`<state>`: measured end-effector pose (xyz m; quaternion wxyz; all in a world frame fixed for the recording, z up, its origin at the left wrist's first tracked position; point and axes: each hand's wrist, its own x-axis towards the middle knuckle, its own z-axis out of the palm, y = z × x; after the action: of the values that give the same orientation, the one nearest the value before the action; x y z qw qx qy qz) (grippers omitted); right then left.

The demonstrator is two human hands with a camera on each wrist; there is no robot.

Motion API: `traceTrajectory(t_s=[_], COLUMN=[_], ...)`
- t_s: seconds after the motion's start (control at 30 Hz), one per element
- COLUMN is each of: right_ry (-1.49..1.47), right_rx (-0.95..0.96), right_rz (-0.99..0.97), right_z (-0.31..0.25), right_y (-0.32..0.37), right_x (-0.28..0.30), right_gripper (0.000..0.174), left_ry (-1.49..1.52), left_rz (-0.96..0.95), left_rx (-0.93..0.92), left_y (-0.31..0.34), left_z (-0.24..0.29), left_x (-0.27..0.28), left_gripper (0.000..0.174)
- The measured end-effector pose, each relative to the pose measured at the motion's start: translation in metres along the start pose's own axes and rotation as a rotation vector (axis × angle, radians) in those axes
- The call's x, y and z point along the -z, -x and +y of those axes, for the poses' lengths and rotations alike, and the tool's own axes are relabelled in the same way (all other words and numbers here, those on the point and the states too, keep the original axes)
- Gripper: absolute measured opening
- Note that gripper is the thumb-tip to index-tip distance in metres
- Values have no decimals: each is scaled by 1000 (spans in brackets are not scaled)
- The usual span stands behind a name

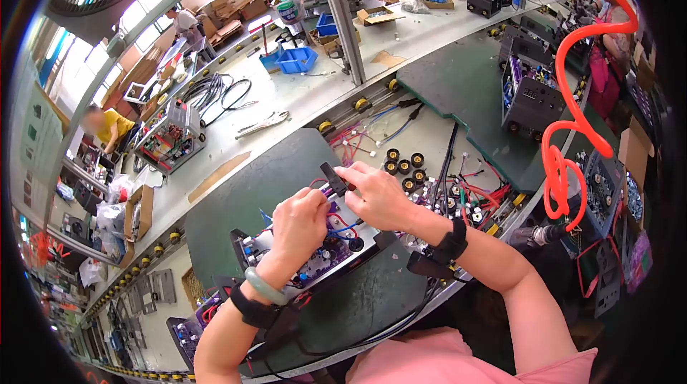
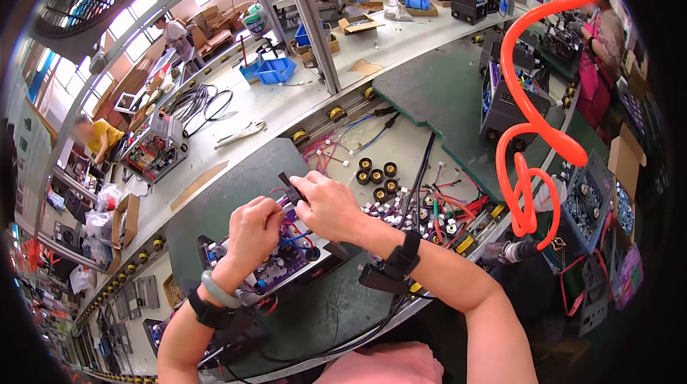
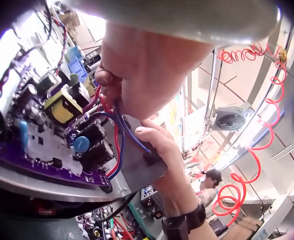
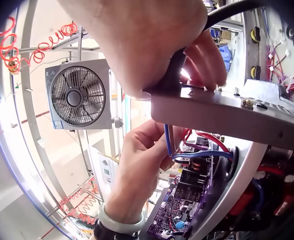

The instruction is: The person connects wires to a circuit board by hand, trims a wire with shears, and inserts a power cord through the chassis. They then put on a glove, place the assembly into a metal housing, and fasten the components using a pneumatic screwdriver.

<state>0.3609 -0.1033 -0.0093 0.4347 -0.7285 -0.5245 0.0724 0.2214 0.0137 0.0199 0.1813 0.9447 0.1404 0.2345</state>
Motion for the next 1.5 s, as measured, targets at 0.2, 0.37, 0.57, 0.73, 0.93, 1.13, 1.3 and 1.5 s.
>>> traceTrajectory(t_s=[0.2,0.37,0.57,0.73,0.93,1.13,1.3,1.5], right_ry=[-30,-50,-29,-4,-110,-337,843,639], right_rx=[7,-1,-9,-1,17,-382,-641,-892], right_rz=[32,12,10,40,91,148,55,-476], right_z=[4,5,3,0,14,113,242,199], right_y=[2,2,1,1,-3,28,129,118], right_x=[-5,-1,-4,-5,-14,31,60,92], right_gripper=[46,47,46,46,42,38,53,65], left_ry=[-168,-263,-193,-304,-395,-199,242,535], left_rz=[-10,-56,-14,-51,-65,-24,-163,-114], left_rx=[-33,15,10,-42,-56,-7,18,456], left_y=[-2,-1,0,-6,-7,32,124,208], left_z=[6,11,5,5,6,60,81,70], left_x=[-8,6,-1,-11,-12,58,103,25], left_gripper=[8,8,9,9,9,29,19,10])
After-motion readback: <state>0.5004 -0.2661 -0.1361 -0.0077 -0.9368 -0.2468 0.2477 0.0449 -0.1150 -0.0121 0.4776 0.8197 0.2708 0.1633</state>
